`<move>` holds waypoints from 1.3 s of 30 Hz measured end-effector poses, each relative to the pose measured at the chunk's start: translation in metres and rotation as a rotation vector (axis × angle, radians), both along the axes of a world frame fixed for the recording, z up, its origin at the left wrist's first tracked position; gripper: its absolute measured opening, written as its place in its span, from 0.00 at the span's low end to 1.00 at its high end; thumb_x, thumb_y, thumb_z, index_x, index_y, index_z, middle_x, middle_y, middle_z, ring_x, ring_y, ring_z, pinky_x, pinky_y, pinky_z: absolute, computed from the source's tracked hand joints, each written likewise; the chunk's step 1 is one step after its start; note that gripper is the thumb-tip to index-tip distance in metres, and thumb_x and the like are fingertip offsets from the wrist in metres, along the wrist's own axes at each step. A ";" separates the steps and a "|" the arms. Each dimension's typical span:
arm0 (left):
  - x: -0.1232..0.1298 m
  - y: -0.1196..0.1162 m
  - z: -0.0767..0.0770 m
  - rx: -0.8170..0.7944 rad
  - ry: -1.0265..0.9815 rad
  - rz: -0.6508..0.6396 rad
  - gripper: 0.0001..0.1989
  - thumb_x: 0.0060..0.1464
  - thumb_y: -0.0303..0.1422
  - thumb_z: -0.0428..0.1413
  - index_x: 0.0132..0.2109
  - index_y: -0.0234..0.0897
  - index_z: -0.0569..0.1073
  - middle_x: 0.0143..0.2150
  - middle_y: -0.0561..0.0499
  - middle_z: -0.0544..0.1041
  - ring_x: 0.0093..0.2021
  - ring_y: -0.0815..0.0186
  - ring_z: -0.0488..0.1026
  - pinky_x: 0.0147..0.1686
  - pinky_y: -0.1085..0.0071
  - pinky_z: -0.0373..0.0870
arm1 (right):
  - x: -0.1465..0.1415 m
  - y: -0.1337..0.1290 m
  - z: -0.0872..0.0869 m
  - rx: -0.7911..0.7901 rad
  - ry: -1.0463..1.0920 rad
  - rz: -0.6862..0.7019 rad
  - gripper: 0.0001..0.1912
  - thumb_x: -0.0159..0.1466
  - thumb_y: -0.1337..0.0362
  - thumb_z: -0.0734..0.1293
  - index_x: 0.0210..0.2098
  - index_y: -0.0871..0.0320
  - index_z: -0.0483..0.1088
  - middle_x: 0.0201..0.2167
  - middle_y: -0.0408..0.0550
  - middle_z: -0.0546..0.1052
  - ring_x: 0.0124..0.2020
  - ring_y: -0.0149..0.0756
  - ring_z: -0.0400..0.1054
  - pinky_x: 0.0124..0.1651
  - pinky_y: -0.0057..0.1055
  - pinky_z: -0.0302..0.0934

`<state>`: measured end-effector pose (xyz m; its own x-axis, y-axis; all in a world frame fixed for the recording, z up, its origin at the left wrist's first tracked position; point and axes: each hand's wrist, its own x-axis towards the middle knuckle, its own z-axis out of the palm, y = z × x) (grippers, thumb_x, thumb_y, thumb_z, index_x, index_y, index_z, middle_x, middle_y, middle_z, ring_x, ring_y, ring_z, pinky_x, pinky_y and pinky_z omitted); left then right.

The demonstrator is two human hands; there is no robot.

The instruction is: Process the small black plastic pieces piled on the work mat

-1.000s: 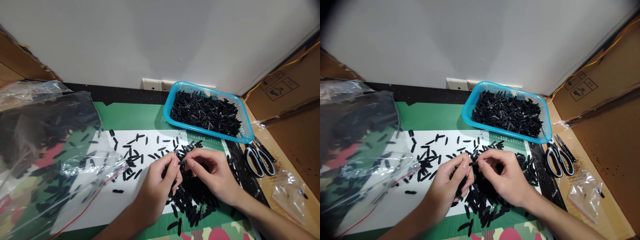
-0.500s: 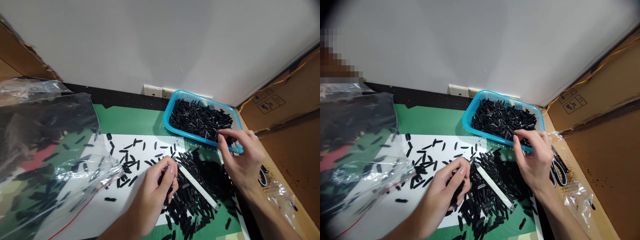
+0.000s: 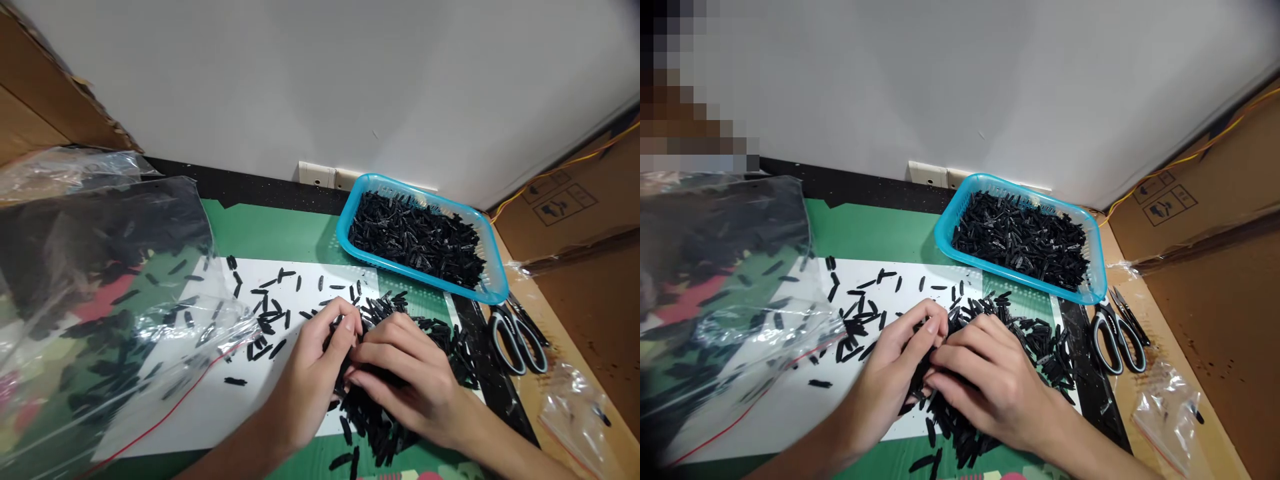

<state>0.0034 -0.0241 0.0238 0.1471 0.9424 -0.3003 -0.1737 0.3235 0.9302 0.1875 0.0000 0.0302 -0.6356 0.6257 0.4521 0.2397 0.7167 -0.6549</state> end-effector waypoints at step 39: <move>0.003 -0.003 -0.006 0.057 0.012 -0.112 0.22 0.74 0.47 0.52 0.33 0.40 0.66 0.21 0.59 0.65 0.19 0.74 0.59 0.16 0.78 0.48 | 0.004 0.010 0.000 -0.914 0.363 -0.165 0.11 0.69 0.58 0.77 0.39 0.60 0.78 0.26 0.42 0.78 0.27 0.28 0.72 0.33 0.24 0.67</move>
<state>0.0060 -0.0274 0.0183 0.2494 0.9358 -0.2492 -0.1277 0.2868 0.9494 0.1910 0.0096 0.0297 -0.4285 0.8983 -0.0974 -0.0331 -0.1234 -0.9918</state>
